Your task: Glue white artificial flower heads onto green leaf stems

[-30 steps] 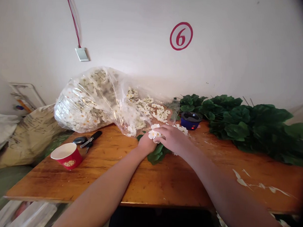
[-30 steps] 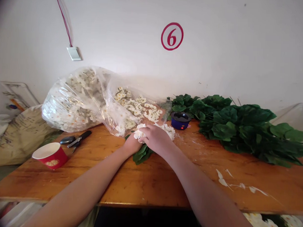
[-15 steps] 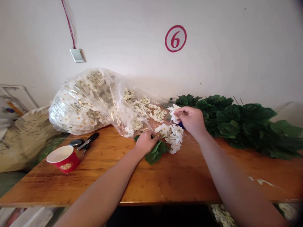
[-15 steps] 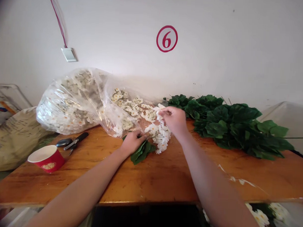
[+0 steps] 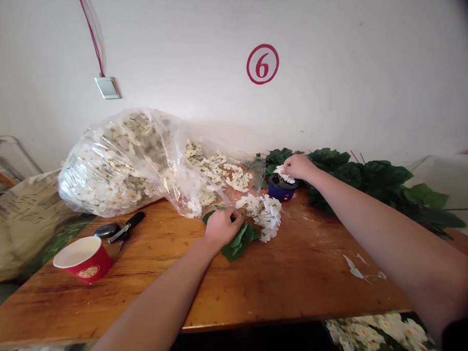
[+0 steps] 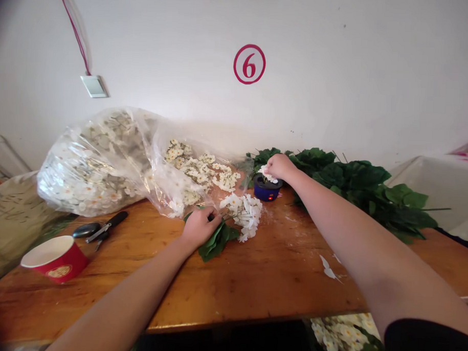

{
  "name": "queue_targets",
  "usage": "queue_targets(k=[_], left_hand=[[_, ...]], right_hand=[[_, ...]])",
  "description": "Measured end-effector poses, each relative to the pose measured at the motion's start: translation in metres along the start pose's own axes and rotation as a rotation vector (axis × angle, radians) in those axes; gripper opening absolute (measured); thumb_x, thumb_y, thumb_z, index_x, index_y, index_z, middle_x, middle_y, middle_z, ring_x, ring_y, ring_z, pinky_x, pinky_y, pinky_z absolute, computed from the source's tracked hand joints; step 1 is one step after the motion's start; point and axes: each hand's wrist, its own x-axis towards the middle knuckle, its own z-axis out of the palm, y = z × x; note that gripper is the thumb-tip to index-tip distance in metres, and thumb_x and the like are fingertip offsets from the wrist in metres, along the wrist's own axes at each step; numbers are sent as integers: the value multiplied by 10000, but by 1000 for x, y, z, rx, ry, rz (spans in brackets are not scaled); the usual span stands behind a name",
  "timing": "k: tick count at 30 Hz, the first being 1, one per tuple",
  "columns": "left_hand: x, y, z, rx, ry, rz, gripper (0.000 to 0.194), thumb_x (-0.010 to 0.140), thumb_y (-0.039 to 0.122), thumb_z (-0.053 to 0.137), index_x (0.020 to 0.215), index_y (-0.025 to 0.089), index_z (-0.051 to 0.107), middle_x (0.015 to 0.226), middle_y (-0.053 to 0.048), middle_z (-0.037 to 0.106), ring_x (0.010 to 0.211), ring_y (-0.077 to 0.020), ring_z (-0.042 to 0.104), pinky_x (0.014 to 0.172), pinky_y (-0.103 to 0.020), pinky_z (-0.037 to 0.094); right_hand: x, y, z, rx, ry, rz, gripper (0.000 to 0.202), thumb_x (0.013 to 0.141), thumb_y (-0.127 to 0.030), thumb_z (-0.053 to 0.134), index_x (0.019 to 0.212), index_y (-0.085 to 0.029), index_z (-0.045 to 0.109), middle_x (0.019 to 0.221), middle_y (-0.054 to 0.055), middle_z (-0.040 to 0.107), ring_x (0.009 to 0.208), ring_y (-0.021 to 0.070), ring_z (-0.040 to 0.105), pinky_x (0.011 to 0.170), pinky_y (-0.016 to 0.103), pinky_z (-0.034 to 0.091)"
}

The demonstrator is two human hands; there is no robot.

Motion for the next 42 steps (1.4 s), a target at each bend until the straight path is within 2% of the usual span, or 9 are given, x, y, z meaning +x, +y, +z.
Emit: queue_targets(k=[6,14,19,24,29,32,34,37,42], left_hand=[[1,-1,2,22,-7,18,222,845,349,507,719,206,621,686,-9,656,657,-151,584,592,-252,347],[1,0,1,32,-26,-9,222,840,355,508,725,206,626,721,-22,673,692,-168,606,620,-256,379],[2,2,-1,46,-35,-19,202,826,325,515,704,203,619,721,-30,673,698,-176,609,625,-259,381],[1,2,-1,88,-33,-28,208,818,332,520,692,206,628,699,-32,664,681,-181,600,596,-263,357],[1,1,0,106,-63,-37,222,818,354,515,711,209,643,717,-33,672,675,-181,598,574,-261,338],[0,0,1,90,-57,-17,221,815,352,511,704,208,636,701,-27,663,657,-175,587,568,-262,329],[0,0,1,72,-56,3,212,808,350,516,704,207,633,689,-22,656,647,-171,579,567,-263,327],[-1,1,-1,48,-53,36,196,797,342,525,710,203,633,678,-18,643,636,-164,565,576,-264,335],[-2,5,-4,11,-62,49,155,775,304,536,704,198,624,669,-12,629,629,-153,548,577,-258,342]], right_hand=[[6,2,9,-48,-28,18,69,734,-216,703,725,-149,718,620,43,698,543,152,656,584,219,493],[-1,6,-4,65,85,46,133,727,-268,706,710,-137,707,521,38,652,525,162,647,600,233,498],[-7,11,-7,159,225,55,147,720,-278,696,715,-132,709,487,25,630,549,164,647,610,244,507],[-10,12,-4,518,333,134,86,669,-194,717,693,-117,686,489,36,614,484,166,612,515,258,510],[-25,-10,-16,973,416,145,101,602,-51,689,642,-127,636,516,21,598,461,132,566,480,256,525],[-47,-30,-15,1118,337,109,135,594,-27,667,658,-137,619,535,10,595,469,112,564,501,239,529],[-66,-43,-5,1199,234,70,139,589,-44,670,671,-143,615,532,5,587,472,108,562,501,236,521],[-96,-59,21,1280,61,16,144,576,-113,704,698,-144,634,548,6,599,470,107,551,487,243,505],[-123,-66,66,1250,-63,60,176,541,-187,726,695,-153,649,604,-1,626,464,99,543,476,250,493]])
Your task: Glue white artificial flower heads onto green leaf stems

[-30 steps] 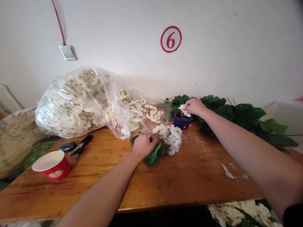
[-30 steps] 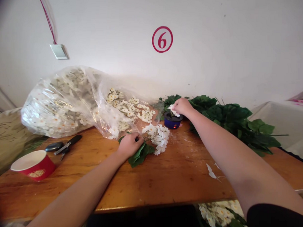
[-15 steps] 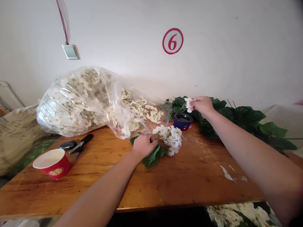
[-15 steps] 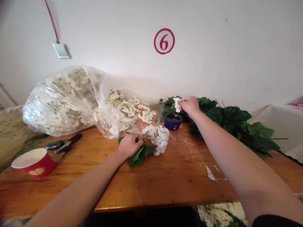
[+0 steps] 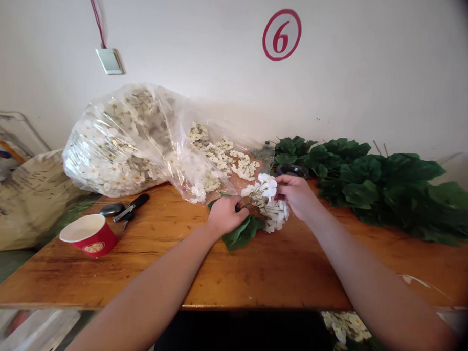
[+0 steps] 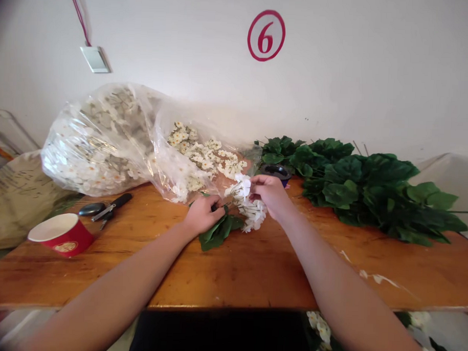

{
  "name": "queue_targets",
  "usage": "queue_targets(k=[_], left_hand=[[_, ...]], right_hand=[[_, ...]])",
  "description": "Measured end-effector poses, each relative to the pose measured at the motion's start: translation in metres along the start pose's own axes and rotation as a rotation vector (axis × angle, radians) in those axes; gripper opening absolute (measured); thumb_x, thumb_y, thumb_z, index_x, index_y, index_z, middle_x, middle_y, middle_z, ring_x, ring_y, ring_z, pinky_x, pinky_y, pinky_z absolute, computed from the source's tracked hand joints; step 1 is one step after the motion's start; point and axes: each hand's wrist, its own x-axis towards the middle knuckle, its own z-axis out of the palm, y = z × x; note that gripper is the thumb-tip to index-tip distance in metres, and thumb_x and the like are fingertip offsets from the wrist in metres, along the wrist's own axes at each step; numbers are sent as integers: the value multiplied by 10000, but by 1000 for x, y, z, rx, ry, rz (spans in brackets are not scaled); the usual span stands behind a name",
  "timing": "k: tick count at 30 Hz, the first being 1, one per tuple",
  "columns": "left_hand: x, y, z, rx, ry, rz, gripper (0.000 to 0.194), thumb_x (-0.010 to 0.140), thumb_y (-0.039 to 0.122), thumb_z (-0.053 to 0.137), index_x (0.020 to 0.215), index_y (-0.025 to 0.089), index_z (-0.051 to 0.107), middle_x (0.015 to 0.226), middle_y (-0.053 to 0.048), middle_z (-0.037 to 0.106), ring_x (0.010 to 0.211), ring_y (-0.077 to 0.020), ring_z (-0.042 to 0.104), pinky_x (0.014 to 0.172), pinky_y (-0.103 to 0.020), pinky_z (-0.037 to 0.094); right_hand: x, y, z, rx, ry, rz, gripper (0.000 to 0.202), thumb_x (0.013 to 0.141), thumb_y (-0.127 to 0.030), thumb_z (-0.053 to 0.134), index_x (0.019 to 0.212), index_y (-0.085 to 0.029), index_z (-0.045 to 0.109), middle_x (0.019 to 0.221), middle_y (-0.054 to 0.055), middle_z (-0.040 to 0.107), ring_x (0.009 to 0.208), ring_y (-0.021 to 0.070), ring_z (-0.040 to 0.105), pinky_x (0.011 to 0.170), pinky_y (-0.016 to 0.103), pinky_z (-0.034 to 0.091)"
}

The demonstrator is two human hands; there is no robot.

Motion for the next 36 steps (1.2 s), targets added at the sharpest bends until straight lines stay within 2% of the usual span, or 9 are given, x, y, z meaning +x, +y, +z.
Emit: queue_targets(k=[6,11,20,36], left_hand=[[2,0,3,-49,-13,15,138,759,285,535,693,192,612,677,-4,627,633,-141,537,602,-250,366],[3,0,4,-73,-14,25,138,753,283,539,678,187,606,659,-1,619,621,-135,527,607,-249,370],[4,0,4,-71,-18,-1,154,766,283,526,691,185,619,693,-10,638,658,-145,546,628,-250,389],[3,-1,6,-94,4,14,146,760,274,535,669,185,606,655,3,609,615,-128,511,593,-241,361]], right_hand=[[2,18,-3,-60,-14,16,158,558,-178,690,707,-153,644,612,-9,614,465,95,545,480,251,500],[1,18,-2,-89,-7,50,134,559,-147,650,690,-158,626,565,-18,580,463,108,552,466,254,506],[3,21,-6,-117,3,69,123,580,-154,661,699,-160,635,571,-8,600,463,107,552,467,246,510],[1,19,-3,-97,40,132,156,588,-57,609,700,-158,647,579,1,621,437,101,548,450,229,491]])
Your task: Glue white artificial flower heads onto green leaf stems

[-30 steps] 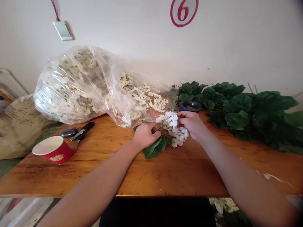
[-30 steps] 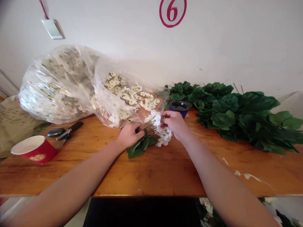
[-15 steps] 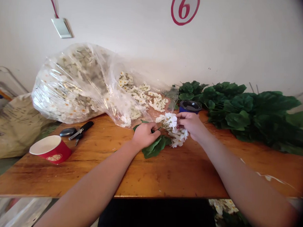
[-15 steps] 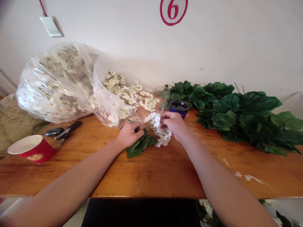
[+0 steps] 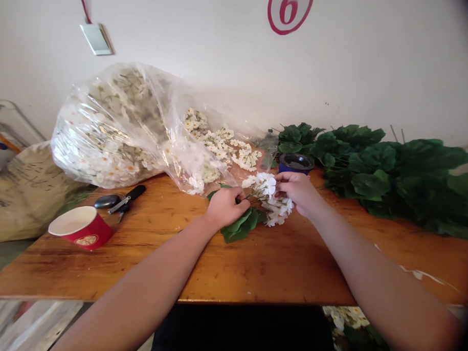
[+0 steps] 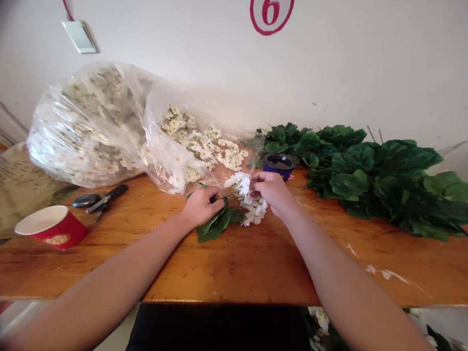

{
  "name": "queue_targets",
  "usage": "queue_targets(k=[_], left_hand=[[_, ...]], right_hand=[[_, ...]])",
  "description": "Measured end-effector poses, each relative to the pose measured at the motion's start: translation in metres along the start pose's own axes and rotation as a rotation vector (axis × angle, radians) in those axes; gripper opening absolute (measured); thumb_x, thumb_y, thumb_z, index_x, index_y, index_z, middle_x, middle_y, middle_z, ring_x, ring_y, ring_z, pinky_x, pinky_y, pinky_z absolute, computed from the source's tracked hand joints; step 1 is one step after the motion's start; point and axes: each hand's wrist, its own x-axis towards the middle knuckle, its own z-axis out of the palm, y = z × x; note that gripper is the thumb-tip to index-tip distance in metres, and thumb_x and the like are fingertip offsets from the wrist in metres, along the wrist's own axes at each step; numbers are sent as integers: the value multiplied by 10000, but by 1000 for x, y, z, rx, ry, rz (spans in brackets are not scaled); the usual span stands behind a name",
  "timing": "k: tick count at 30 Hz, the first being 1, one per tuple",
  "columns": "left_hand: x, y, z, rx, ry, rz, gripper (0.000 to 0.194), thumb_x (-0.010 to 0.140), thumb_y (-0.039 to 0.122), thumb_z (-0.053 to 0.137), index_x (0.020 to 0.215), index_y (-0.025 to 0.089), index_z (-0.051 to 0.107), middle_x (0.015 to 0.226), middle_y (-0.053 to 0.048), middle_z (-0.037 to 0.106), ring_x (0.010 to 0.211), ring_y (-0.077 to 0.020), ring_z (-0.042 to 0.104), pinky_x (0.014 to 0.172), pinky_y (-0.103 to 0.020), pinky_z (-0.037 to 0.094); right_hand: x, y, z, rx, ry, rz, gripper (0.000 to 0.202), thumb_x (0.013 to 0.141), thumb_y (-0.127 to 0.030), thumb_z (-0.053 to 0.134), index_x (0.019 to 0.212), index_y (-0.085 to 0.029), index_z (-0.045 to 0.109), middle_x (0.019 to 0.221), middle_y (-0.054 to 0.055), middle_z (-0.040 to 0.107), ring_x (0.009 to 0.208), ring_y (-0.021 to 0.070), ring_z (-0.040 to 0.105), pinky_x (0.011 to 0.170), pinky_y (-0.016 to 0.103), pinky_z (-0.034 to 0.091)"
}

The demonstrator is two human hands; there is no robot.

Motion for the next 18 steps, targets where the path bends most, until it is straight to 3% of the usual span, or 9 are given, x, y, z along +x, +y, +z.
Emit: queue_targets(k=[18], left_hand=[[0,-2,0,-38,6,42,133,753,256,547,642,183,564,639,12,592,604,-123,501,581,-239,348]], right_hand=[[-1,4,3,-58,-62,-29,130,655,-88,600,758,-160,633,638,5,613,503,109,558,525,250,496]])
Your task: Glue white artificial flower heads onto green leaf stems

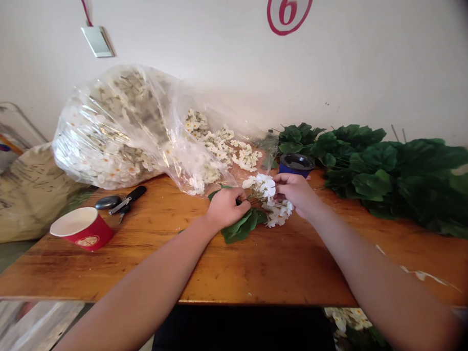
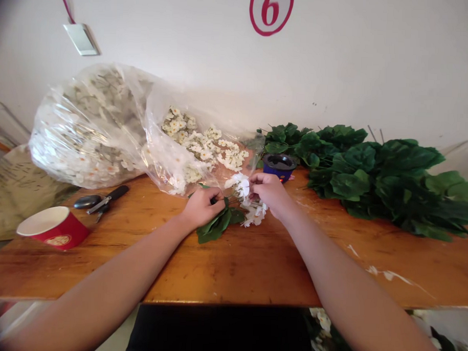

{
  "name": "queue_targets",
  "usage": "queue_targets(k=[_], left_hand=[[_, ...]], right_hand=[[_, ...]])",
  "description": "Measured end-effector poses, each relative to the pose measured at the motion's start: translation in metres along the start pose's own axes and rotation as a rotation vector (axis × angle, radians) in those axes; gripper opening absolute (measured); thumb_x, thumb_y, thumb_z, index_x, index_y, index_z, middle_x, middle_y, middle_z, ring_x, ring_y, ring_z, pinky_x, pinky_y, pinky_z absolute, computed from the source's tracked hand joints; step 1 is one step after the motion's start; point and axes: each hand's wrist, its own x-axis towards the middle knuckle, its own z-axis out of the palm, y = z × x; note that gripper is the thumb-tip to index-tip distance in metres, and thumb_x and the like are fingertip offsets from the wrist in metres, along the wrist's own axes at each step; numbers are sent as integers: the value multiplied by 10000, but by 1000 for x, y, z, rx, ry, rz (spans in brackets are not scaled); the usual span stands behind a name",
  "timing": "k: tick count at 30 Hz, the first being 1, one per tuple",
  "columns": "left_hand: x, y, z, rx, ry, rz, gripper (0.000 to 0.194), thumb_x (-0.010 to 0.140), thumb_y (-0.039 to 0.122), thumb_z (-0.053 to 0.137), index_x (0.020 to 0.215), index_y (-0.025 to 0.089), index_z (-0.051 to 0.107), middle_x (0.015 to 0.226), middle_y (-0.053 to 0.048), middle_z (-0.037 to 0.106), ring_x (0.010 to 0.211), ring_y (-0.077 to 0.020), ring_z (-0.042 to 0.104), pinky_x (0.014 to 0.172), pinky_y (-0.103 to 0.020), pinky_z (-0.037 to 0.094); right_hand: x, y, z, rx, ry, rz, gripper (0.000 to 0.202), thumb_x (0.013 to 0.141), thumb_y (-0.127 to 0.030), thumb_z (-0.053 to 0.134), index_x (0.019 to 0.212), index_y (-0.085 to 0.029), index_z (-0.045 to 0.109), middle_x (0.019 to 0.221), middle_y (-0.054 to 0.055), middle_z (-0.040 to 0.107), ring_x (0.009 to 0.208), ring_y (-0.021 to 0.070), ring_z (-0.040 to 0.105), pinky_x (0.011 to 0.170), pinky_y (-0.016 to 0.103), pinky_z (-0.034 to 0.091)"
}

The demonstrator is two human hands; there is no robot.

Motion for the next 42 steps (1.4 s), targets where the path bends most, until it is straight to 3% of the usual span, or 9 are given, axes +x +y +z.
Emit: queue_targets(k=[2,4,7,10,22,26,32,42], left_hand=[[1,-1,0,-1,-3,2,135,760,253,549,647,182,567,633,12,588,600,-123,499,587,-242,351],[2,-2,0,-6,-5,8,140,772,252,555,654,179,572,634,12,589,601,-123,501,595,-244,354],[4,-5,0,-46,-27,30,154,796,263,565,671,175,584,652,9,599,619,-125,512,606,-246,359],[5,-8,0,-115,-71,78,166,817,269,570,685,171,589,666,9,601,644,-126,522,629,-246,369],[7,-11,3,-164,-128,129,236,850,297,573,655,165,560,624,24,540,624,-116,482,608,-246,335],[8,-12,4,-149,-129,123,237,846,298,575,652,164,563,613,24,531,622,-119,476,607,-249,330],[7,-12,6,-140,-124,119,226,848,287,560,658,166,580,615,18,539,623,-122,473,606,-255,327],[7,-10,6,-123,-134,102,200,838,245,545,657,168,584,617,16,535,632,-127,482,615,-248,342]], right_hand=[[-1,-1,-3,-10,-52,-33,114,711,-190,652,820,-170,625,670,-3,595,512,103,545,525,251,486],[-3,-4,-7,-44,-134,-61,257,735,-325,704,929,-185,611,711,-10,576,520,98,528,508,246,466],[-7,-9,-12,-151,-235,-79,515,660,-412,789,1076,-205,567,788,-6,579,569,107,528,504,240,447],[-9,-12,-12,-265,-246,-89,607,587,-407,833,1087,-189,570,821,6,596,626,127,545,527,241,441],[-3,-2,-9,-623,-204,-196,392,745,-510,640,886,-148,698,708,15,634,607,147,530,555,250,377],[-1,3,-6,-736,-180,-236,370,772,-518,588,715,-154,626,604,0,566,552,135,473,512,250,316],[3,9,-2,-864,-132,-311,346,778,-480,567,611,-182,508,566,-13,496,547,126,424,513,258,258],[0,14,7,-859,-121,-364,290,821,-404,538,631,-198,463,609,2,525,570,139,452,530,267,267]])
